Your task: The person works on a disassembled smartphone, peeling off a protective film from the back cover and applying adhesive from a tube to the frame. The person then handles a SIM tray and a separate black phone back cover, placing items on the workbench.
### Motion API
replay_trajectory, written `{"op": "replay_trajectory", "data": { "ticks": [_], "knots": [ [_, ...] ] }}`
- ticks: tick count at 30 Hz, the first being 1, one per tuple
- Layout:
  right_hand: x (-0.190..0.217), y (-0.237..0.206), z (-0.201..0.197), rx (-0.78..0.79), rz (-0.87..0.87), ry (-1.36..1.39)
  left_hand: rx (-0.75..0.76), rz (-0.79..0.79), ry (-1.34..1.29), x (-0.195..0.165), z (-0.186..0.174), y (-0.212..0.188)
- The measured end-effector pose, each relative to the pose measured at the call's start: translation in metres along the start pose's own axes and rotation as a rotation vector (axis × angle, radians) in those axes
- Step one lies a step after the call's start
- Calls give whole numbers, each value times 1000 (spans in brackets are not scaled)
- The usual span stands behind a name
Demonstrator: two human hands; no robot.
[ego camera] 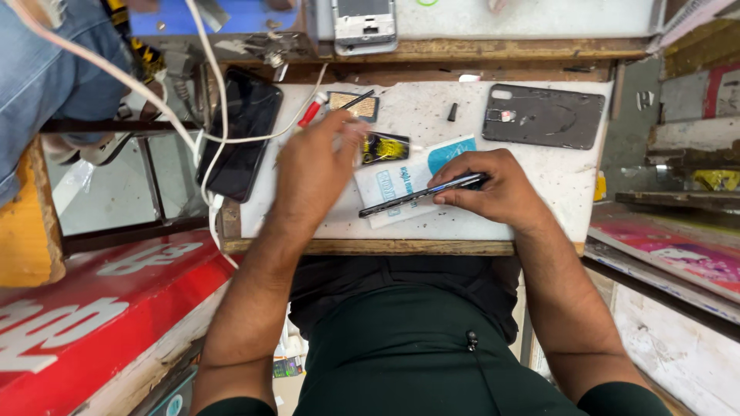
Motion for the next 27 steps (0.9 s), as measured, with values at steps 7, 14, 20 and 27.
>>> {"op": "replay_trajectory", "data": {
  "ticks": [7, 14, 20, 27],
  "knots": [
    [-2, 0, 4, 0, 24, -23, -144, 247, 450, 5, -7, 29],
    [0, 1, 7, -13, 10, -65, -35, 297, 518, 4, -9, 36],
    [9, 5, -2, -28, 134, -161, 21, 339, 562, -1, -8, 39],
    [35, 12, -14, -45, 323, -464, 14, 233, -235, -3, -27, 14]
  ]
}}
Point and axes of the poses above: each hand's wrist, its own y-axis towards the middle knuckle, its own z-axis out of the palm, x = y × z, the point moved 4 cm from there along y, towards the middle knuckle, and after that the axes turned 6 degrees about -y, right-handed, at the moved point
